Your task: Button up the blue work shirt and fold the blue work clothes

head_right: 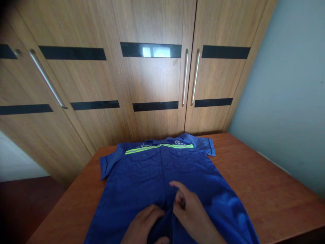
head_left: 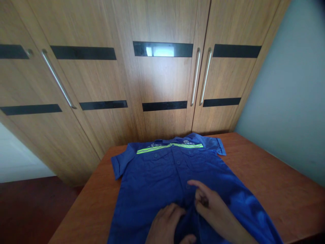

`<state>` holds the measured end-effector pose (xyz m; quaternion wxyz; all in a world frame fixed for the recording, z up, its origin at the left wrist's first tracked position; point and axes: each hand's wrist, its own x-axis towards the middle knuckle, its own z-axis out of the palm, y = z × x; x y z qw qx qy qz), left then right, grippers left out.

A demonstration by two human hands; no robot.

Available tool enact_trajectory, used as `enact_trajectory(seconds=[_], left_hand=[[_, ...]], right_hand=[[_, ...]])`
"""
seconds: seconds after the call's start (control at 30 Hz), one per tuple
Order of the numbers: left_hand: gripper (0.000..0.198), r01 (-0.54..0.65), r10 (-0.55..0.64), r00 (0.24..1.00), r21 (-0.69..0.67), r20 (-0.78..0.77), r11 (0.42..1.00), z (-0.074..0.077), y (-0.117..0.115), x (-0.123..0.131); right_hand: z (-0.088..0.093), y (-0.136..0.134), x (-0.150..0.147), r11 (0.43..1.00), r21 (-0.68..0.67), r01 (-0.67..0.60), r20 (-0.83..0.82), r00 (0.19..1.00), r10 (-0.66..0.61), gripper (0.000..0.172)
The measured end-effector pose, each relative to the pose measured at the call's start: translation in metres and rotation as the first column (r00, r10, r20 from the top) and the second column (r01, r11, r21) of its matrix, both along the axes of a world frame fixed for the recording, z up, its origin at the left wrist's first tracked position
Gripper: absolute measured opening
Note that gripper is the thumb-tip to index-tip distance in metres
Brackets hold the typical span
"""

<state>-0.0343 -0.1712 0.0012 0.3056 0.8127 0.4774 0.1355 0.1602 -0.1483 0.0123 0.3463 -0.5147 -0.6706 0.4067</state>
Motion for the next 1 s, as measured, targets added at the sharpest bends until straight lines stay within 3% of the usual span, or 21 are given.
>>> enact_trajectory(seconds=[0.07,0.13,0.23,0.3,0.43,0.63,0.73,0.87,0.93,1.0], left_hand=[[0.053,-0.054,0.050,0.996,0.058,0.069,0.997,0.002,0.001,0.001],[0.047,-0.137,0.122,0.984,0.120,0.127,0.983,0.005,0.007,0.001],[0.035,-0.224,0.190,0.963,0.177,0.192,0.958,0.013,0.026,-0.006],[0.031,-0.238,0.199,0.960,0.204,0.196,0.950,0.022,0.041,-0.015],[0.030,-0.202,0.166,0.973,0.239,0.162,0.950,0.033,0.066,-0.033],[0.033,-0.190,0.167,0.980,0.277,0.106,0.942,0.024,0.082,-0.043],[0.034,-0.231,0.191,0.970,0.330,0.148,0.915,0.029,0.076,-0.037],[0.026,-0.347,0.181,0.900,0.400,0.397,0.848,0.047,0.039,-0.026],[0.019,-0.374,0.166,0.832,0.313,0.530,0.873,0.047,0.014,-0.022],[0.017,-0.343,0.188,0.746,0.126,0.639,0.931,0.036,-0.010,-0.017]], right_hand=[[0.009,0.017,-0.005,0.999,-0.003,0.051,-0.213,0.976,-0.051,0.043],[0.013,0.033,-0.012,0.995,-0.006,0.101,-0.315,0.944,-0.098,0.034],[0.014,0.048,-0.024,0.991,0.003,0.134,-0.349,0.929,-0.124,0.027],[0.016,0.049,-0.029,0.995,0.032,0.091,-0.337,0.939,-0.075,0.029],[0.023,0.030,-0.031,0.996,0.089,-0.007,-0.222,0.975,0.026,0.038],[0.018,0.000,-0.034,0.975,0.199,-0.100,0.203,0.977,0.059,0.077],[0.004,-0.001,-0.041,0.952,0.278,-0.126,0.305,0.952,0.037,0.078],[-0.012,0.009,-0.045,0.932,0.349,-0.094,0.276,0.961,-0.006,0.069],[-0.017,0.015,-0.043,0.935,0.347,-0.074,0.226,0.974,-0.007,0.066],[-0.018,0.020,-0.040,0.941,0.334,-0.061,0.184,0.983,-0.002,0.062]])
